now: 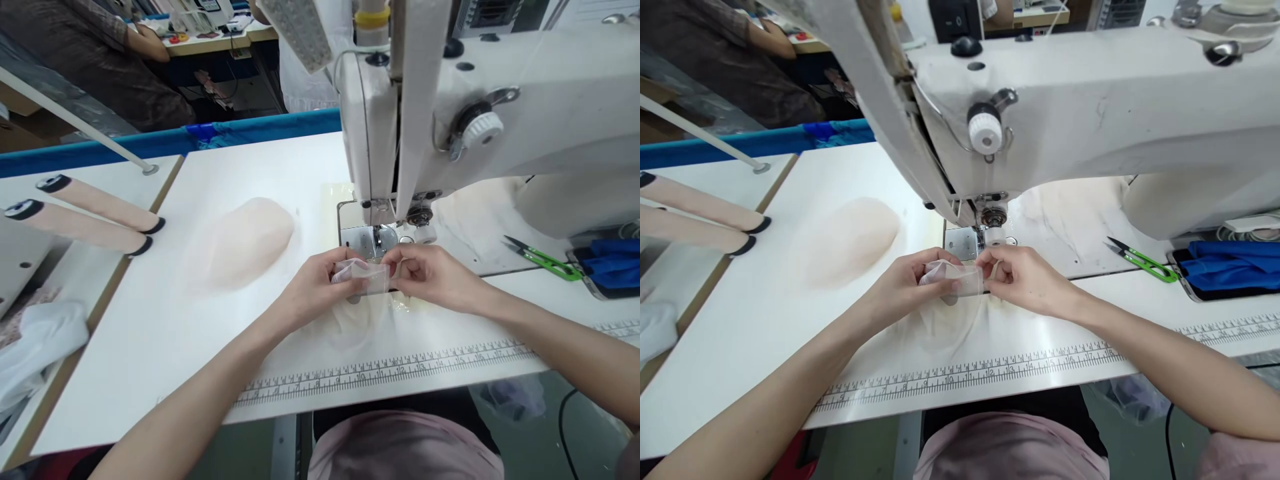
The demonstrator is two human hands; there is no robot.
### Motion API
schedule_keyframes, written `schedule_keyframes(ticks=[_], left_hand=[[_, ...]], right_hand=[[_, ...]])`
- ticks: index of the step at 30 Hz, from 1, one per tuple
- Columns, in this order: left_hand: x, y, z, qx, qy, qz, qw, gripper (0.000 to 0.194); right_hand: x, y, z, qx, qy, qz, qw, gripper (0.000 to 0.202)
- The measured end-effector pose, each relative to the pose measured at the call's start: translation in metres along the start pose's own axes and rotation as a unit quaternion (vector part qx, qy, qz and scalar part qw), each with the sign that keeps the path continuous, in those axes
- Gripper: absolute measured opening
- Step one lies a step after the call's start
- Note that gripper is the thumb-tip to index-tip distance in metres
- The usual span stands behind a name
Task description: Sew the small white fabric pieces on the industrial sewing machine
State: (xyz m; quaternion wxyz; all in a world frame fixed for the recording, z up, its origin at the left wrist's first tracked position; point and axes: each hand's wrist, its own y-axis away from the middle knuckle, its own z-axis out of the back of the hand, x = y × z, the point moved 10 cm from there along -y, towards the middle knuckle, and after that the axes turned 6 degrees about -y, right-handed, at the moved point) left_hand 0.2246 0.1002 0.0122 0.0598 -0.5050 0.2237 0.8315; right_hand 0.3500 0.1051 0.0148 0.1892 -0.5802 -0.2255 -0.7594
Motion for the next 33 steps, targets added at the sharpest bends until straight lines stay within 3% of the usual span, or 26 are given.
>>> schedule_keyframes(ticks=[5,9,16,20,25,33], left_hand=[[-0.001,0.0,0.002,-0.029,-0.005,-0.015,0.999,0.019],[-0.005,0.001,0.0,-0.032,-0.023,-0.029,0.999,0.018],[-0.008,0.001,0.0,-0.045,-0.06,-0.052,0.996,0.029],[-0.006,0.002,0.004,-0.052,-0.064,-0.034,0.996,0.024],[-0.005,0.003,0.008,-0.057,-0.06,-0.024,0.996,0.022],[-0.01,0.003,0.004,-0.074,-0.075,-0.057,0.993,0.022]], right_hand=[[-0.009,0.0,-0.016,0.029,-0.098,-0.054,0.993,0.048],[-0.007,-0.005,-0.022,0.026,-0.178,-0.026,0.983,0.033],[-0.002,-0.006,-0.01,-0.023,-0.06,0.013,0.998,0.036],[-0.004,-0.006,0.0,-0.036,-0.072,0.021,0.997,0.036],[-0.001,-0.004,0.014,-0.086,-0.06,0.038,0.994,0.008],[-0.008,-0.003,0.014,-0.111,-0.122,0.018,0.986,0.017]])
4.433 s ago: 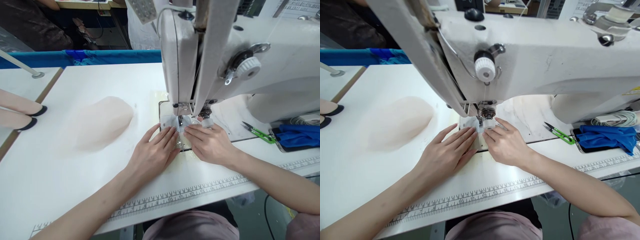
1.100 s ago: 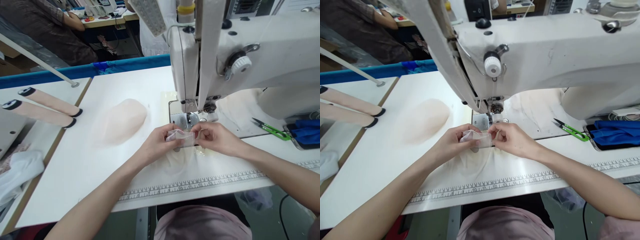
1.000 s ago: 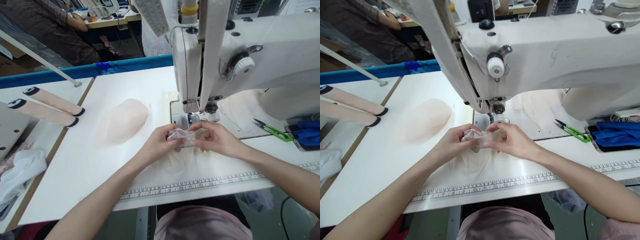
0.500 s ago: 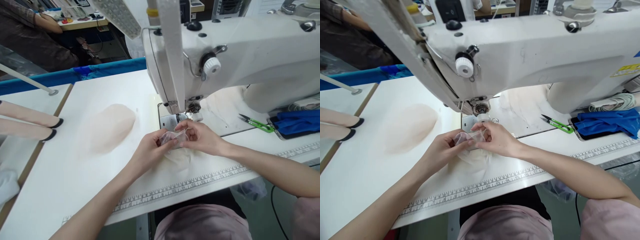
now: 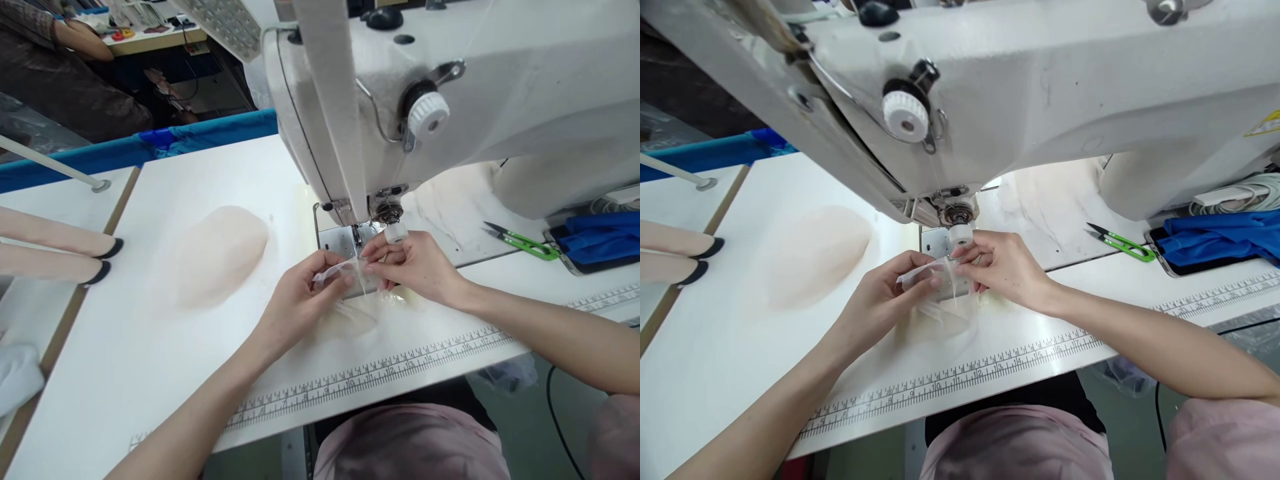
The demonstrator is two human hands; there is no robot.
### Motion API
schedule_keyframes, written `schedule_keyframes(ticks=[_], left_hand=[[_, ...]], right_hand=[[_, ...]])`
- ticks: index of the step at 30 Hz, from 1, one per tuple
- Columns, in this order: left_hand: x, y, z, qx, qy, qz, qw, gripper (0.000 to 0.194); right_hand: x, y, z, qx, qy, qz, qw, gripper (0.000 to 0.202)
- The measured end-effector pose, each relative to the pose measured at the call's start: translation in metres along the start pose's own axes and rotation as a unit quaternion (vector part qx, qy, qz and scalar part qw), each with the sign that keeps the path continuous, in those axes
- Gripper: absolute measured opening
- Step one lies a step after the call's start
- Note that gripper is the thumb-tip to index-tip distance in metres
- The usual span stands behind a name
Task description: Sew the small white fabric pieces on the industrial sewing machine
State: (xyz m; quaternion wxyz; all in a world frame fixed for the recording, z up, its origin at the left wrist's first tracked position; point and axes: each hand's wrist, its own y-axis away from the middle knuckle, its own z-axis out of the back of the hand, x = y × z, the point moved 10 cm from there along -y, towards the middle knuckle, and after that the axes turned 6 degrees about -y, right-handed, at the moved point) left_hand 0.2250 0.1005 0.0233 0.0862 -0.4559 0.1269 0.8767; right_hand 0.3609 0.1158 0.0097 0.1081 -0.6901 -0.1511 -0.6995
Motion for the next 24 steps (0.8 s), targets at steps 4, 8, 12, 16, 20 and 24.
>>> schedule_keyframes(ticks=[4,8,12,16,20,24], left_hand=[[-0.006,0.002,0.003,-0.034,-0.041,-0.018,0.998,0.022],[-0.008,0.003,0.002,-0.044,-0.062,-0.03,0.997,0.024],[-0.006,0.005,0.003,-0.057,-0.078,-0.033,0.995,0.021],[-0.008,0.007,0.007,-0.084,-0.104,-0.056,0.99,0.014],[-0.012,0.009,0.009,-0.099,-0.119,-0.078,0.985,0.011],[-0.013,0.009,0.009,-0.097,-0.125,-0.072,0.985,0.011]], right_hand=[[0.0,0.002,-0.007,0.019,-0.027,-0.007,0.999,0.011],[0.01,0.005,-0.008,0.013,0.014,0.029,0.999,0.011],[0.018,0.005,-0.005,-0.004,0.055,0.06,0.997,0.01],[0.023,0.005,-0.006,-0.002,0.073,0.079,0.994,0.008],[0.026,0.006,-0.007,0.005,0.075,0.093,0.993,0.006],[0.025,0.006,-0.005,-0.005,0.066,0.096,0.993,0.006]])
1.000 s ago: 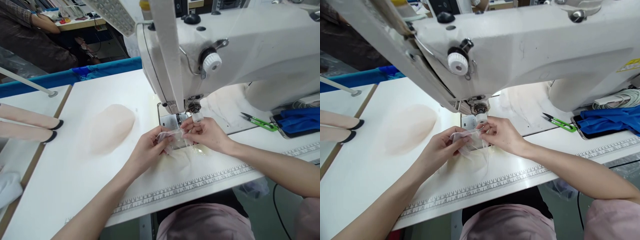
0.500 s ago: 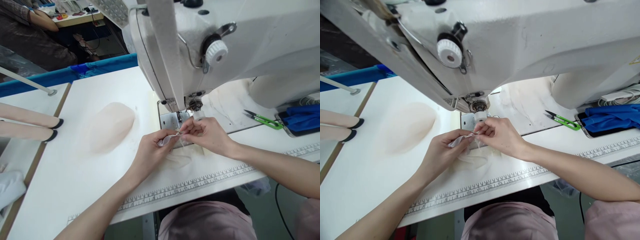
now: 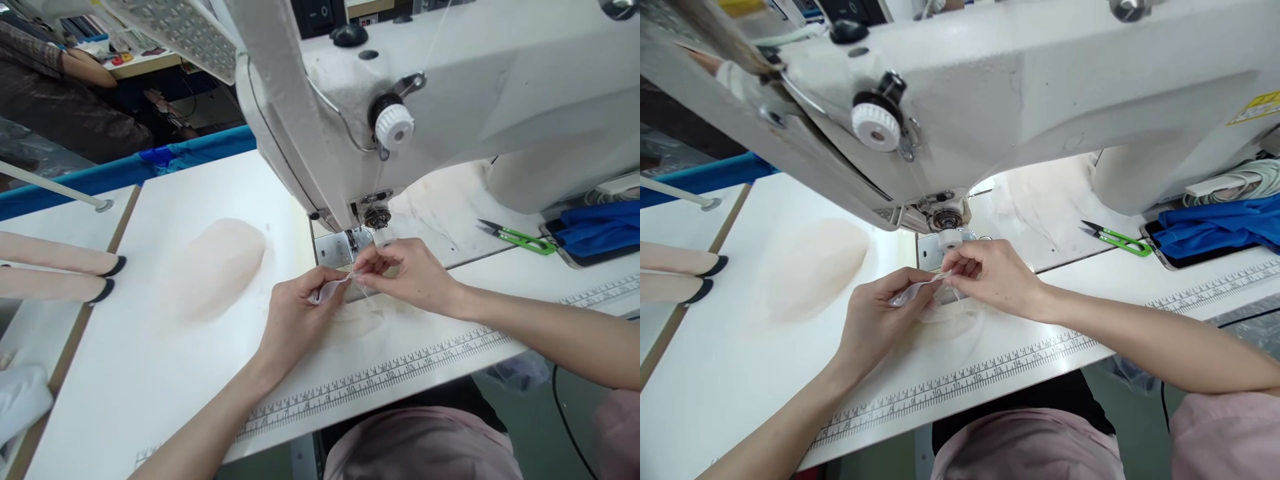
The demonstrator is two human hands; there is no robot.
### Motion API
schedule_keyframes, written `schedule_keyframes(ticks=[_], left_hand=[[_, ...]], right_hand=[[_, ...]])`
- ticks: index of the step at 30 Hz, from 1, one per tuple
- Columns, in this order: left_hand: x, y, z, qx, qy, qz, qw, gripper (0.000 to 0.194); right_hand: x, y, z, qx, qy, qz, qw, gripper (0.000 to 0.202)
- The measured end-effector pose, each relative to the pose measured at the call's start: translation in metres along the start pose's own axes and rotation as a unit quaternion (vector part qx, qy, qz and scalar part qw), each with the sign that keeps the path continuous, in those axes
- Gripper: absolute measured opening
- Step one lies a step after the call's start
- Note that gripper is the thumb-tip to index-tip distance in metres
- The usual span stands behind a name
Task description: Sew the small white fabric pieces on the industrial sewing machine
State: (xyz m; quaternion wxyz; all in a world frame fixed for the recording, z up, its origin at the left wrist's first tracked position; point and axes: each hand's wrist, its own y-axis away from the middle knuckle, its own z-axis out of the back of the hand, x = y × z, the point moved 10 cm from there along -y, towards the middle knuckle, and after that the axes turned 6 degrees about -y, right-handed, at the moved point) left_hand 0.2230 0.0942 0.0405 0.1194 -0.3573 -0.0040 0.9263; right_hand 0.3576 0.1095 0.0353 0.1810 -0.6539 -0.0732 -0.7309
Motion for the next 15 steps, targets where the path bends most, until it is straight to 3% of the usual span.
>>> schedule_keyframes(ticks=[15], left_hand=[[-0.0045,-0.001,0.002,-0.019,-0.001,-0.029,0.999,0.009]], right_hand=[[-0.0013,-0.0011,-0.0016,0.007,0.003,0.013,1.0,0.008]])
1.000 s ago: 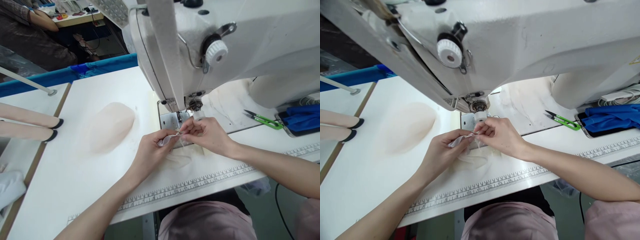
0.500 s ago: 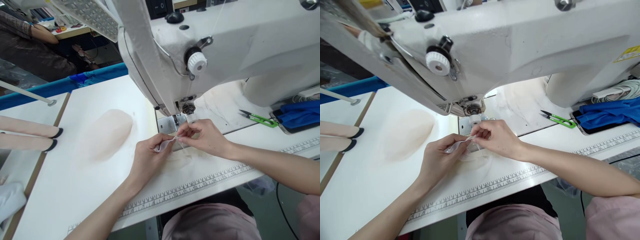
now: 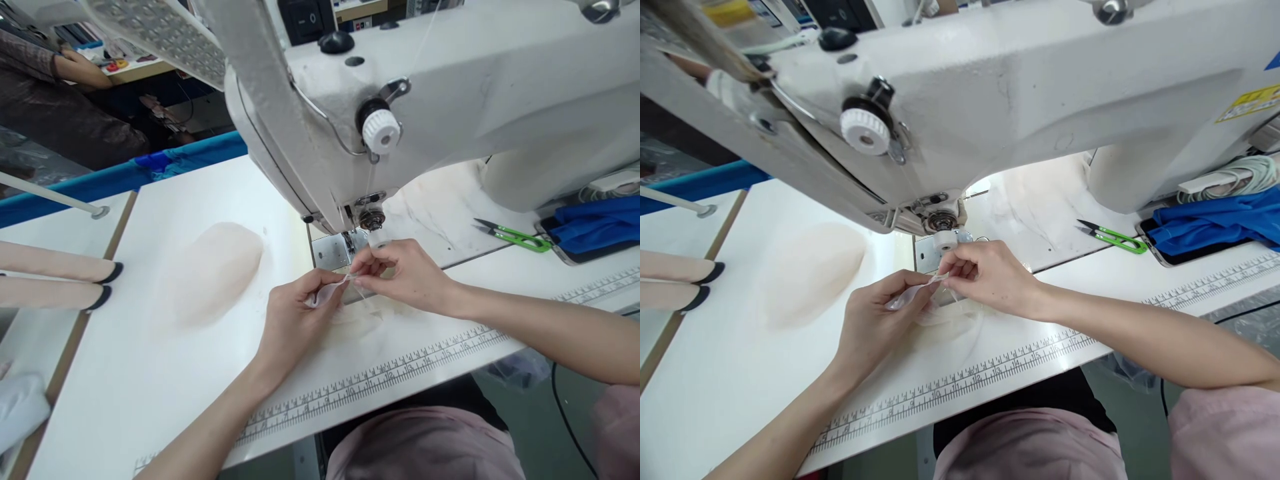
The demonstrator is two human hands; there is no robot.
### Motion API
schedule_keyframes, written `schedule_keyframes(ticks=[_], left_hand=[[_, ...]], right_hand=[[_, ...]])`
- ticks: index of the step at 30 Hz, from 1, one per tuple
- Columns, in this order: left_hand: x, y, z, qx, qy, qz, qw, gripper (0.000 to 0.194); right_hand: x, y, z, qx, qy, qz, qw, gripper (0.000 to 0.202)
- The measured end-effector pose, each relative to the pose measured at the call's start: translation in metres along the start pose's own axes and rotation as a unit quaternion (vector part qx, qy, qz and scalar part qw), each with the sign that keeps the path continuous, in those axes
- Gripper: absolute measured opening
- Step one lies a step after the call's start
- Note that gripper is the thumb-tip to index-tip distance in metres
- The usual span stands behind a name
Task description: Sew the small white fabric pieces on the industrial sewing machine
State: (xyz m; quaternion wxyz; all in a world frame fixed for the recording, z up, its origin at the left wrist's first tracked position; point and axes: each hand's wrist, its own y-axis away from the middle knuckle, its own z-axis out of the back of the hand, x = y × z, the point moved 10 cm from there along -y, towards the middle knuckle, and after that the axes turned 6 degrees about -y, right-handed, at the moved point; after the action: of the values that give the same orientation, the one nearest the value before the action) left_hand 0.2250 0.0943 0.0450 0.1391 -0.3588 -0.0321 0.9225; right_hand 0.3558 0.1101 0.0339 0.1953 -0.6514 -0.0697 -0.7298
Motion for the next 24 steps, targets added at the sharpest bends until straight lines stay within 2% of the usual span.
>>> schedule_keyframes(ticks=[9,14,18,21,24], left_hand=[[-0.004,0.001,0.003,-0.017,-0.003,-0.03,0.999,0.006],[-0.011,0.004,0.005,-0.035,-0.028,-0.074,0.996,0.004],[-0.03,0.012,0.013,-0.099,-0.096,-0.18,0.974,0.001],[-0.049,0.024,0.017,-0.152,-0.162,-0.282,0.933,0.006],[-0.062,0.034,0.017,-0.179,-0.197,-0.359,0.895,0.013]], right_hand=[[0.003,-0.001,-0.002,0.016,0.01,0.012,1.0,0.009],[0.008,-0.001,-0.003,0.022,0.028,0.036,0.999,0.01],[0.02,0.001,-0.004,0.02,0.059,0.103,0.993,0.011],[0.033,0.007,-0.004,0.004,0.092,0.18,0.979,0.01],[0.04,0.013,-0.004,-0.007,0.113,0.235,0.965,0.01]])
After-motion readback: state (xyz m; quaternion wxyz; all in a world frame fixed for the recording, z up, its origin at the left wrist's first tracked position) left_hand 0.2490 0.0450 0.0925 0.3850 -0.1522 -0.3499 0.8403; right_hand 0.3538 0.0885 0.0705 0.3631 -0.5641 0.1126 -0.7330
